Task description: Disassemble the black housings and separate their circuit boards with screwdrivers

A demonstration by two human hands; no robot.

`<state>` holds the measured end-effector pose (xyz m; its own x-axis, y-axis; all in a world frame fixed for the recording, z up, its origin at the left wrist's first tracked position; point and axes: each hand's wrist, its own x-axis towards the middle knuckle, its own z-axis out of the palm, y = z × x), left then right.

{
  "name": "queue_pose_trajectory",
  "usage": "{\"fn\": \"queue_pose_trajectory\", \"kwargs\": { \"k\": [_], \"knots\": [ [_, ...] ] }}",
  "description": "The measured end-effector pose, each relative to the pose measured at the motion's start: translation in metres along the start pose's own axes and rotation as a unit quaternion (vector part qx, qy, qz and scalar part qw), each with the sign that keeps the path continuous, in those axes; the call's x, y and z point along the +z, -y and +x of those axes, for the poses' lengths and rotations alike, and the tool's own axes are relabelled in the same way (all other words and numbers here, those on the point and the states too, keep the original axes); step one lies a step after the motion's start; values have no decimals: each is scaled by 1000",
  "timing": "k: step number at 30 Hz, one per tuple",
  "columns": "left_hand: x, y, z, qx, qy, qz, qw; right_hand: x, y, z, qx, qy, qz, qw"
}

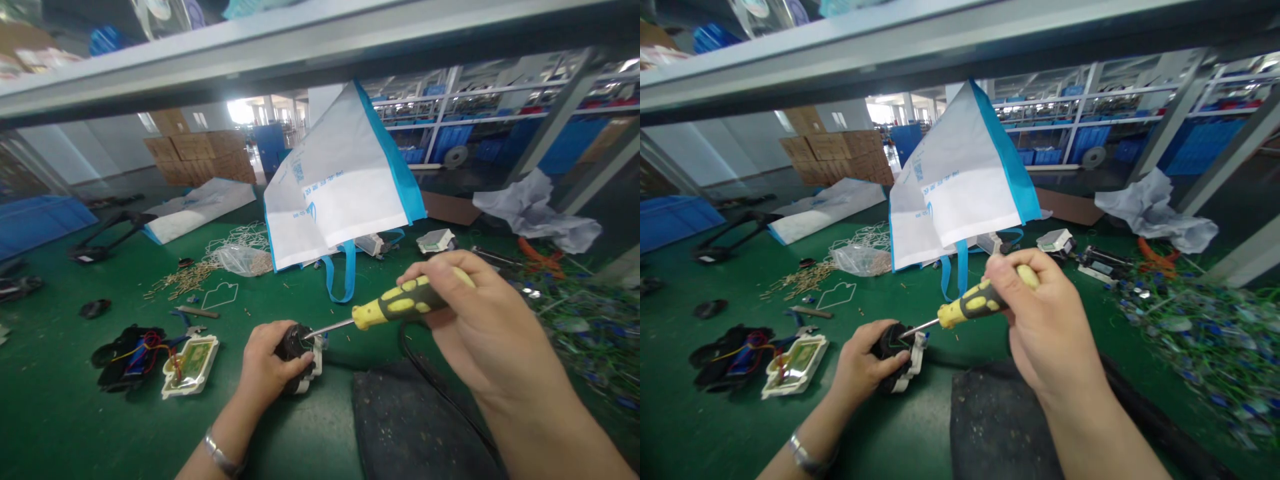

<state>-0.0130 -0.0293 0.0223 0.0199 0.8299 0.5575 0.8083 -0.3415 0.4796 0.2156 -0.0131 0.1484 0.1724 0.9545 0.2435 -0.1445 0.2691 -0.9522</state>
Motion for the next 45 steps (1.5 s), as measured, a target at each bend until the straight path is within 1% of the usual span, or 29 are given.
{"fn": "queue_pose_trajectory", "kwargs": {
  "k": [1,2,4,5,6,7,9,10,11,12,14,15,16,17,18,19,22,23,24,26,29,31,35,38,42,45],
  "knots": [
    [0,1,0,-6,-5,0,1000,-8,3,2,-7,48,-99,994],
    [-1,2,0,-10,-7,-1,1000,-16,6,5,-14,94,-202,975],
    [-2,2,0,-6,7,-4,1000,-33,14,8,-15,168,-366,915],
    [-2,1,0,4,17,-5,1000,-41,17,8,-8,190,-415,890],
    [-2,0,1,16,28,-5,999,-47,20,9,0,206,-447,871],
    [-3,-2,1,28,41,-5,999,-52,22,8,9,221,-465,858],
    [-3,-5,2,48,70,-10,996,-62,23,5,50,260,-469,843],
    [-2,-6,2,55,85,-16,995,-66,22,2,90,286,-454,839],
    [-2,-8,3,62,102,-22,993,-70,20,-1,146,318,-430,832],
    [-1,-10,3,69,120,-27,990,-74,17,-5,216,353,-399,819],
    [0,-14,5,83,160,-27,983,-82,12,-12,358,400,-325,778],
    [0,-16,6,87,181,-23,979,-85,10,-15,412,409,-293,760],
    [1,-18,7,91,202,-19,975,-88,8,-18,445,410,-274,747],
    [1,-20,9,91,221,-16,971,-91,6,-20,455,409,-276,741],
    [1,-21,10,87,237,-15,967,-92,5,-21,441,411,-298,740],
    [1,-22,12,81,250,-17,965,-93,3,-22,406,418,-336,740],
    [1,-21,15,53,261,-35,963,-92,0,-24,259,439,-467,723],
    [0,-20,15,47,259,-41,964,-92,-1,-26,225,439,-495,715],
    [0,-20,15,43,257,-46,964,-92,-3,-28,206,440,-514,707],
    [0,-19,15,40,258,-46,964,-93,-7,-33,191,446,-538,689],
    [0,-21,13,39,259,-44,964,-93,-9,-39,174,448,-562,673],
    [-1,-22,13,38,255,-48,965,-91,-7,-41,151,445,-585,661],
    [0,-21,14,41,259,-45,964,-82,-1,-38,41,430,-641,634],
    [1,-20,14,41,255,-42,965,-79,2,-37,-23,429,-643,634],
    [1,-19,14,46,254,-41,965,-80,2,-39,-74,426,-641,634],
    [1,-20,14,46,254,-41,965,-81,1,-42,-103,418,-654,622]
  ]
}}
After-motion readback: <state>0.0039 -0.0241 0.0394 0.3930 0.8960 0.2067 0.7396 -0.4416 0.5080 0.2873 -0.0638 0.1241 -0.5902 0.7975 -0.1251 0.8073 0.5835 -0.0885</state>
